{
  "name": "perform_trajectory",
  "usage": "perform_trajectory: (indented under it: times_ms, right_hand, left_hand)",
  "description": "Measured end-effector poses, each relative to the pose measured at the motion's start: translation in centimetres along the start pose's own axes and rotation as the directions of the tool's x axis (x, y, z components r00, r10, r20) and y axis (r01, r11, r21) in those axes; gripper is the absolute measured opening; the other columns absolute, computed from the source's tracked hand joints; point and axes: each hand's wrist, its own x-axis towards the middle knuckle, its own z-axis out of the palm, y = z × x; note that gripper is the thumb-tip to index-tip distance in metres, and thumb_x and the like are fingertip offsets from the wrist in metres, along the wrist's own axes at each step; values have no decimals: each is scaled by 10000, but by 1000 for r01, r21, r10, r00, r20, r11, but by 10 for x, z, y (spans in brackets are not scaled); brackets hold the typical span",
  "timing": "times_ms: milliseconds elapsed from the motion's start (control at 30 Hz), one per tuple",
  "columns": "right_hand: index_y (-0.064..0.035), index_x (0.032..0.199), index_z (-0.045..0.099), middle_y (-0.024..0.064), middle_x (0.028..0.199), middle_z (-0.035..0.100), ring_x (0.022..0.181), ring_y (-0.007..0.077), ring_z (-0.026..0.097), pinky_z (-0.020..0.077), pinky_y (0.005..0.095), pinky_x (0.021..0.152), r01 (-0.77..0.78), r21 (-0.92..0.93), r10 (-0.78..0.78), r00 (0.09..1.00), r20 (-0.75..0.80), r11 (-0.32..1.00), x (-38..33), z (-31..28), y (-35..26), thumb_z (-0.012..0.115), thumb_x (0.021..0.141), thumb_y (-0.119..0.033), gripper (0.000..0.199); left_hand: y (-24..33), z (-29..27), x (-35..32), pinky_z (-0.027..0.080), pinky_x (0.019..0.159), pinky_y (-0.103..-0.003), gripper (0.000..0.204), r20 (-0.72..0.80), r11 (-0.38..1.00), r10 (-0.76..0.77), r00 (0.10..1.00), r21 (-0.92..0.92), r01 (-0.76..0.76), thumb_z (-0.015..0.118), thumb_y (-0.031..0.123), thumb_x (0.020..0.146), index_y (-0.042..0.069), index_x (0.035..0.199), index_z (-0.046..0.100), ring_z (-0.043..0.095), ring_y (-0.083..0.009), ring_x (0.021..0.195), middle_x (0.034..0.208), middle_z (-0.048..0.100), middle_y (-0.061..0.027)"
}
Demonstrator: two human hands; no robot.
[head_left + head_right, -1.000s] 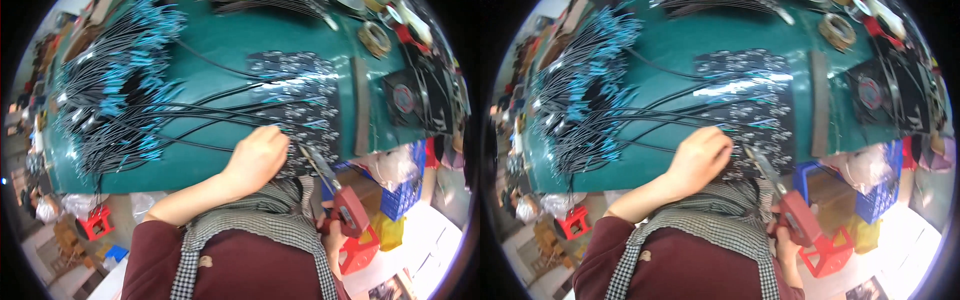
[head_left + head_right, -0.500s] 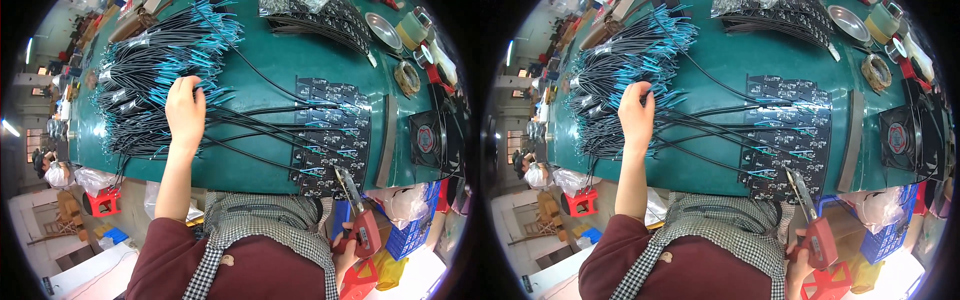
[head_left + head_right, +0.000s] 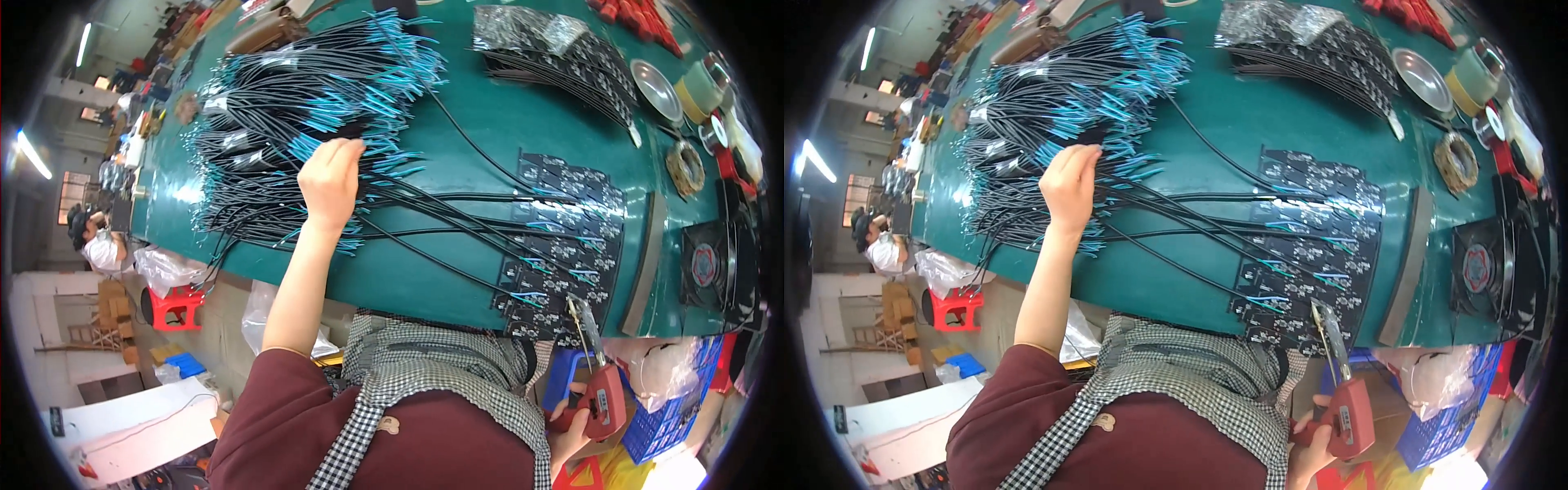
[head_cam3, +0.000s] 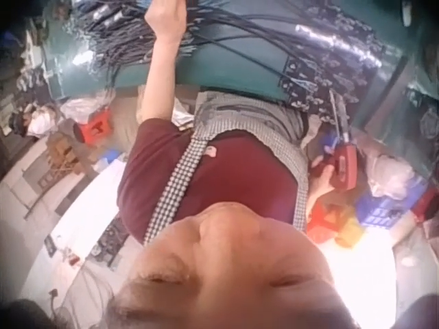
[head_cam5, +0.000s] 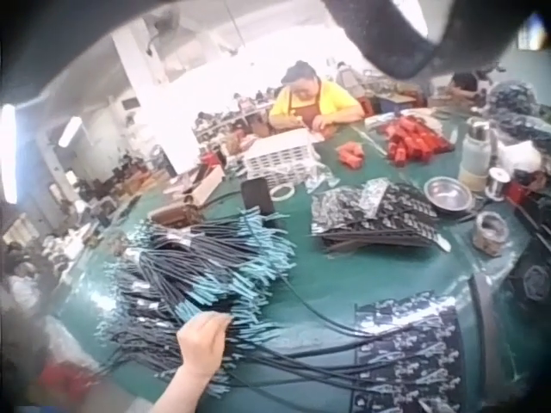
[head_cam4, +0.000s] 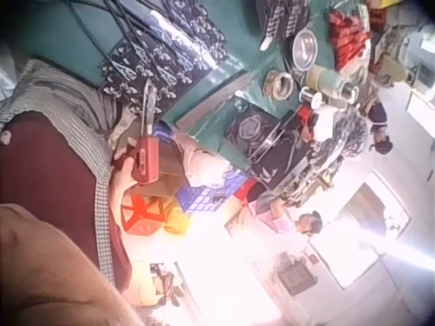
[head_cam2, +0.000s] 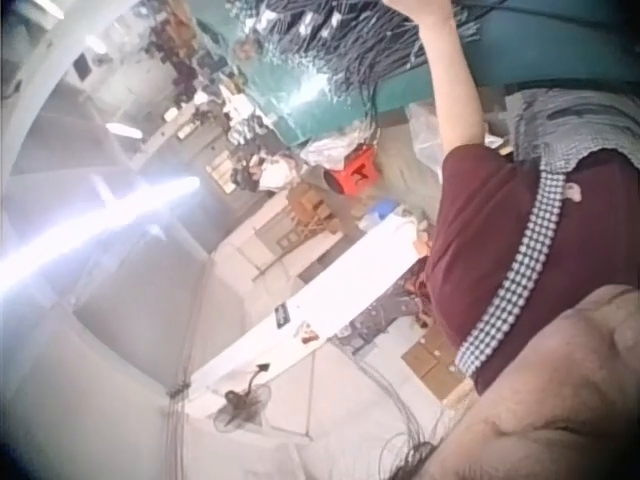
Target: The person solders wires onto circuit board panels using a soldering iron, taking wires one at a time and attaching them to connection points on the boards.
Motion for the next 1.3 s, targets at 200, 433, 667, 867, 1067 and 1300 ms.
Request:
perform_trajectory:
  times_ms: [200,433,667,867,1067,1300]
  right_hand:
    - [16,1238,395,182,1053,540,558,139,484,389,218,451,12,12,-12,1000,-1,1000,7,6,0,616,851,-303,548]
    - [43,1121,432,104,1015,546,534,106,449,347,227,447,32,-37,-34,997,-64,999,2,20,-9,532,897,-299,421]
    - [10,1236,389,178,1057,529,541,136,470,381,210,440,-11,12,11,999,-41,1000,4,11,-3,617,849,-308,551]
    - [16,1240,384,183,1050,531,548,143,477,378,211,430,-15,51,17,999,-40,999,1,0,5,613,855,-299,548]
    - [16,1243,377,192,1046,531,559,143,482,379,209,427,18,31,-18,1000,-3,999,3,9,0,616,854,-302,557]
    - [13,1254,372,190,1054,525,562,143,482,393,214,433,0,20,1,999,-53,1000,3,7,1,620,850,-299,568]
  left_hand:
    - [11,-12,-12,496,709,-331,165,90,997,-72,993,14,71,637,23,754,44,917,626,598,-259,859,943,602,-98]
    - [-16,-53,-29,445,529,-230,111,-321,963,-252,913,11,270,600,-54,788,11,867,643,557,-126,561,692,606,-59]
    - [-41,-70,-50,473,562,-273,134,-268,988,-150,952,-8,153,521,-85,745,9,783,609,591,-186,613,712,606,-88]
    - [-20,-76,-51,484,670,-333,170,273,994,-95,957,-35,108,584,-33,683,36,828,639,590,-241,788,815,614,-72]
    - [-9,-75,-47,434,768,-357,132,423,992,-115,899,-7,130,671,59,713,52,842,643,541,-246,845,844,584,-50]
    - [-3,-74,-31,417,732,-346,122,99,987,-139,985,100,129,673,40,708,52,817,619,547,-256,819,835,569,-81]
